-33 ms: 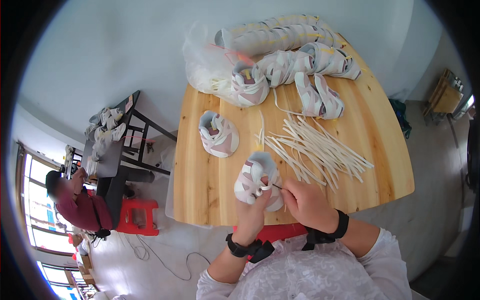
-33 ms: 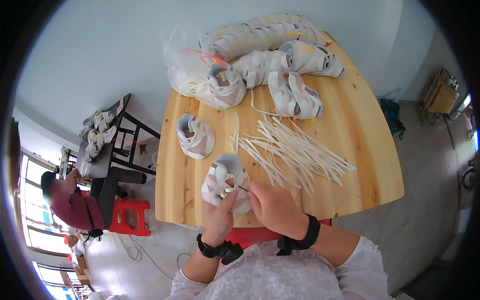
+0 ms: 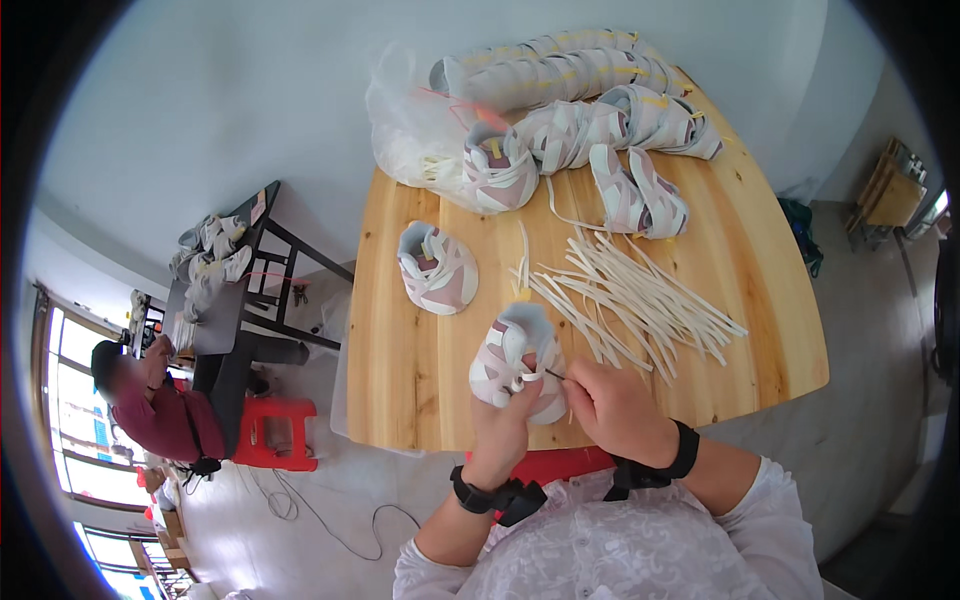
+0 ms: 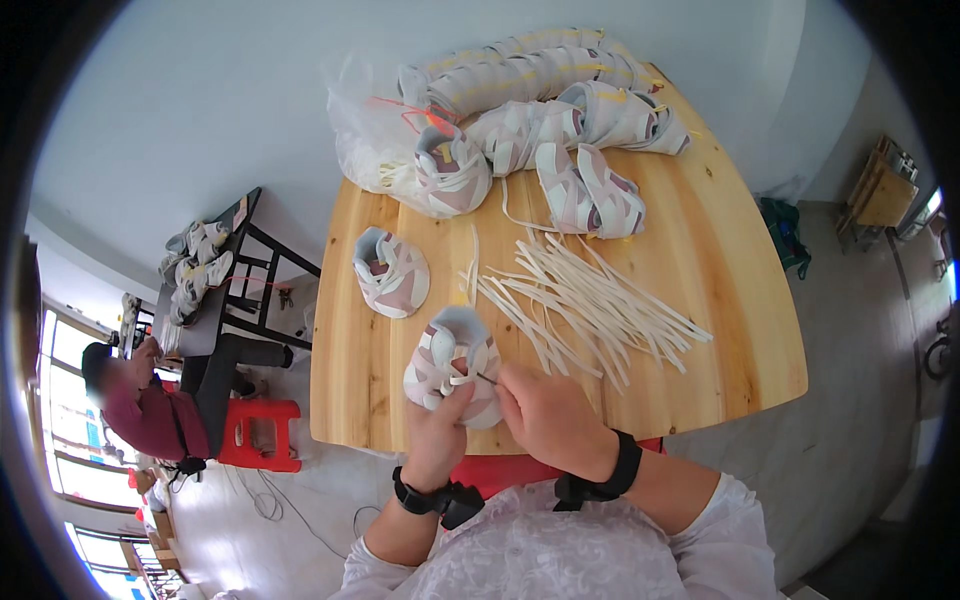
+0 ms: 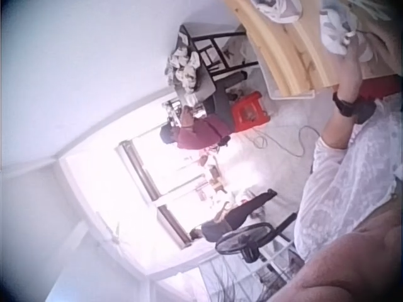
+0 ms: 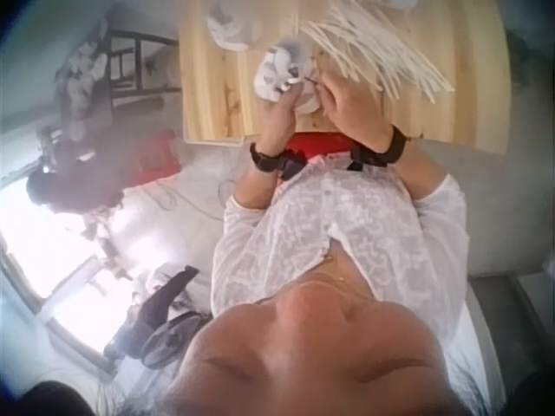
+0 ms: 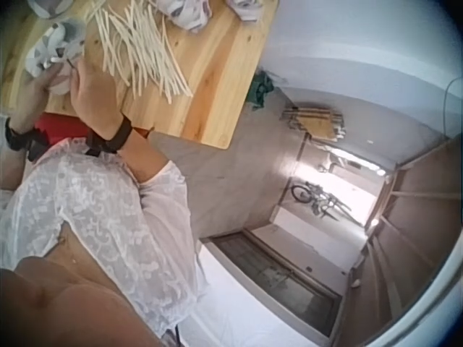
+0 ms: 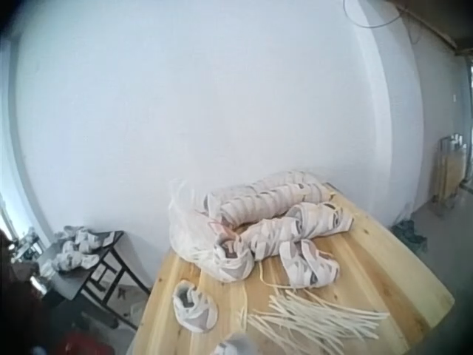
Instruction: Manually threading white laces or strips into a shoe upper using a small tool.
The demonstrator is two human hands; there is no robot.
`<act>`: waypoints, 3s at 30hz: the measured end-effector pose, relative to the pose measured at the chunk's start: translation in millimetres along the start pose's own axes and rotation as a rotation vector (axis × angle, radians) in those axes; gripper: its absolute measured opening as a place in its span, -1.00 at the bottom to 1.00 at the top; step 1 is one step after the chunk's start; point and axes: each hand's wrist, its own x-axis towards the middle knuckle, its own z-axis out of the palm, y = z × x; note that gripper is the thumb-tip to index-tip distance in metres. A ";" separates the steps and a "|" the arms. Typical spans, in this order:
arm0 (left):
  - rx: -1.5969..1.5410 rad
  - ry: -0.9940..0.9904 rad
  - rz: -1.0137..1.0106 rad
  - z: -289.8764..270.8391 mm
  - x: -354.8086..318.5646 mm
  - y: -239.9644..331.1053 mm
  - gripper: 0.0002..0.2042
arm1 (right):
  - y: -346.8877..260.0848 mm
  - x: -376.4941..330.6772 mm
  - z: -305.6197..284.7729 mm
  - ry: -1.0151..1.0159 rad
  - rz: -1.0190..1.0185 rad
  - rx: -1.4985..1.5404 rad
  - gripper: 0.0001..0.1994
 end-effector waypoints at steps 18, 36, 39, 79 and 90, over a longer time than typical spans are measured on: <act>0.340 -0.099 0.175 10.5 -3.3 -5.5 -0.71 | -3.8 -7.8 10.0 0.090 0.136 0.166 -0.97; 0.313 -0.031 0.192 5.8 -1.0 -18.3 -0.78 | -1.7 -2.0 8.9 0.052 0.051 -0.013 -0.94; 0.378 0.029 0.248 10.2 -1.1 -14.1 -0.76 | -7.3 -1.9 7.1 0.058 0.062 -0.008 -0.94; 0.583 -0.243 0.213 4.9 -5.4 11.8 -0.69 | 20.0 33.2 -28.9 -0.355 0.027 -0.051 -0.73; 0.260 -0.247 -0.049 -0.7 -3.8 14.4 -0.65 | 17.5 25.3 -18.9 -0.044 0.117 0.084 -0.83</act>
